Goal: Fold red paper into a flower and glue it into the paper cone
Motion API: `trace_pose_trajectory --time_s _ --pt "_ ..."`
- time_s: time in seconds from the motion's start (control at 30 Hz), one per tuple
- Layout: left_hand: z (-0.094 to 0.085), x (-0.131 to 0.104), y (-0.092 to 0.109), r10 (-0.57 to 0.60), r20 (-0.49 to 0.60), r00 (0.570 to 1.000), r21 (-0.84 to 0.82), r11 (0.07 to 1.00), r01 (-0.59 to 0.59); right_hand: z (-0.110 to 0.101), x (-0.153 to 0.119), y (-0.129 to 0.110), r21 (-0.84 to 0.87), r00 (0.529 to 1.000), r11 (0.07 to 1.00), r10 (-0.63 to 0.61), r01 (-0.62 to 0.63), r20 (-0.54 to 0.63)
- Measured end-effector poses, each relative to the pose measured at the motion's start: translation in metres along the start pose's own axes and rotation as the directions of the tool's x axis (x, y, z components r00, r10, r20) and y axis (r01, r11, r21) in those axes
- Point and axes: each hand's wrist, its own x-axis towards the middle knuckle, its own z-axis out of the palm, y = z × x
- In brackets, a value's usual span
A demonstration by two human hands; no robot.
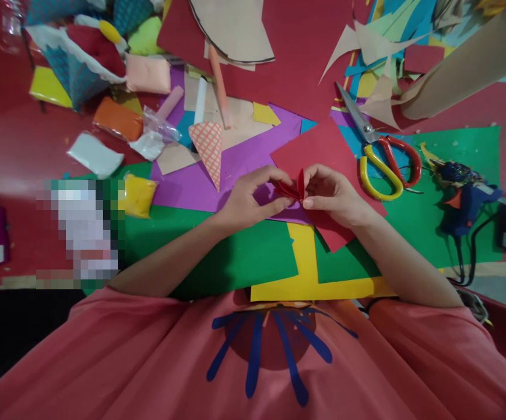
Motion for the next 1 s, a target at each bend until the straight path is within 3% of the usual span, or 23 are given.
trace_pose_trajectory --time_s 0.47,0.8,1.0 --pt "0.0015 -0.001 0.0033 -0.061 0.007 0.998 0.017 0.998 0.061 0.0007 -0.002 0.0025 -0.14 0.998 0.989 -0.059 0.056 -0.018" --pt "0.0021 -0.0039 -0.0045 -0.066 -0.016 0.998 -0.018 0.998 0.066 0.0014 -0.0002 0.0006 -0.246 0.98 0.954 -0.191 0.172 -0.055" --pt "0.002 -0.0025 -0.003 -0.083 -0.038 0.996 -0.002 0.997 0.083 0.0003 -0.0003 0.004 -0.237 0.976 0.959 -0.186 0.156 -0.11"
